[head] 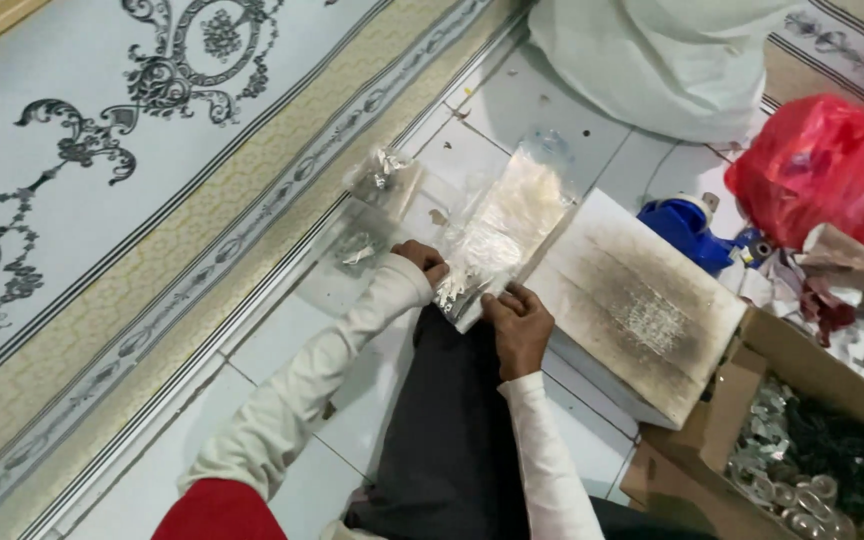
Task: Manually packing small metal hardware components into plastic bags and sealing them using a heat sealer.
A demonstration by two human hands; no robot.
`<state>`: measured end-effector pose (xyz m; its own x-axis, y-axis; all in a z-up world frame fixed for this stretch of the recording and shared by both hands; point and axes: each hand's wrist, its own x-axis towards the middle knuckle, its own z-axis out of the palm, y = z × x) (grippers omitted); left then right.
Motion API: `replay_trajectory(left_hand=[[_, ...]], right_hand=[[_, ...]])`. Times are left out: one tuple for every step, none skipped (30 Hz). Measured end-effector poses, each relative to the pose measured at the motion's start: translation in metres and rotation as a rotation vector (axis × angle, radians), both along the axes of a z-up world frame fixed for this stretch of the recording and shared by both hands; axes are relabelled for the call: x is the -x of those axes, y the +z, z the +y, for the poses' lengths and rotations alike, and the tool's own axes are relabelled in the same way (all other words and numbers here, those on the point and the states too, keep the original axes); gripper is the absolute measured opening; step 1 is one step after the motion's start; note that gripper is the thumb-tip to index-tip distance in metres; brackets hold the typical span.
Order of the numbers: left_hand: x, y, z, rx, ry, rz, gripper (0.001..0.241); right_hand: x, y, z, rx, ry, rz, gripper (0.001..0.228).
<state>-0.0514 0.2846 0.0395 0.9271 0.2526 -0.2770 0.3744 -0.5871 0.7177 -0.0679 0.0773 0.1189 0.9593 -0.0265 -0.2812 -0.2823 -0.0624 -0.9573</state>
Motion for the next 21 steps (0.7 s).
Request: replay_trajectory(left_hand=[[0.008,-0.005,0.017,-0.002,0.012,0.001,0.028],[0.016,-0.009,0.033,-0.011,0.073,0.016,0.027],[0.022,-0.013,0.047,-0.021,0.124,0.029,0.026],[0.026,-0.014,0.062,-0.024,0.126,0.029,0.026],[0.028,-0.014,0.077,-0.061,0.156,0.043,0.028],[0.031,-0.015,0.091,-0.098,0.187,0.057,0.030],[0.035,-0.017,0.101,-0.104,0.183,0.054,0.030],[0.038,-0.019,0.110,-0.149,0.221,0.063,0.029],[0.037,-0.020,0.119,-0.195,0.256,0.067,0.028],[0.038,-0.019,0.130,-0.202,0.247,0.060,0.028],[0.040,-0.019,0.137,-0.218,0.274,0.088,0.031],[0.042,-0.019,0.143,-0.235,0.300,0.116,0.035],[0.045,-0.036,0.156,-0.235,0.276,0.110,0.035],[0.046,-0.052,0.167,-0.318,0.322,0.178,0.040],[0.040,-0.068,0.172,-0.404,0.341,0.241,0.049],[0.047,-0.078,0.176,-0.407,0.291,0.230,0.049],[0.048,-0.092,0.178,-0.434,0.321,0.239,0.051],[0.047,-0.106,0.181,-0.460,0.352,0.247,0.054],[0.044,-0.106,0.167,-0.461,0.303,0.232,0.054],[0.042,-0.105,0.153,-0.516,0.271,0.183,0.047],[0.045,-0.106,0.141,-0.564,0.249,0.137,0.041]], right_hand=[[0.002,0.009,0.016,-0.002,0.012,0.001,0.064],[0.005,0.018,0.030,0.038,0.094,0.008,0.063],[0.007,0.028,0.043,0.077,0.165,0.013,0.062],[-0.002,-0.001,0.058,0.074,0.167,0.013,0.062],[-0.011,-0.031,0.073,0.056,0.204,0.002,0.064],[-0.021,-0.060,0.087,0.037,0.241,-0.010,0.066],[-0.021,-0.057,0.098,0.032,0.236,-0.012,0.066],[-0.022,-0.054,0.108,0.050,0.271,-0.016,0.066],[-0.024,-0.050,0.118,0.068,0.301,-0.023,0.067],[-0.026,-0.046,0.130,0.062,0.292,-0.029,0.067],[-0.026,-0.042,0.139,0.098,0.307,-0.024,0.067],[-0.027,-0.039,0.146,0.133,0.321,-0.018,0.067],[-0.027,-0.053,0.149,0.134,0.296,-0.020,0.067],[-0.028,-0.067,0.151,0.315,0.422,-0.062,0.071],[-0.031,-0.081,0.146,0.499,0.521,-0.091,0.077],[-0.023,-0.076,0.144,0.502,0.471,-0.079,0.077],[-0.019,-0.074,0.141,0.466,0.485,-0.172,0.068],[-0.016,-0.072,0.138,0.434,0.499,-0.268,0.060],[-0.013,-0.070,0.126,0.445,0.450,-0.259,0.060],[-0.009,-0.068,0.115,0.397,0.459,-0.338,0.050],[-0.003,-0.066,0.107,0.353,0.479,-0.417,0.040]])
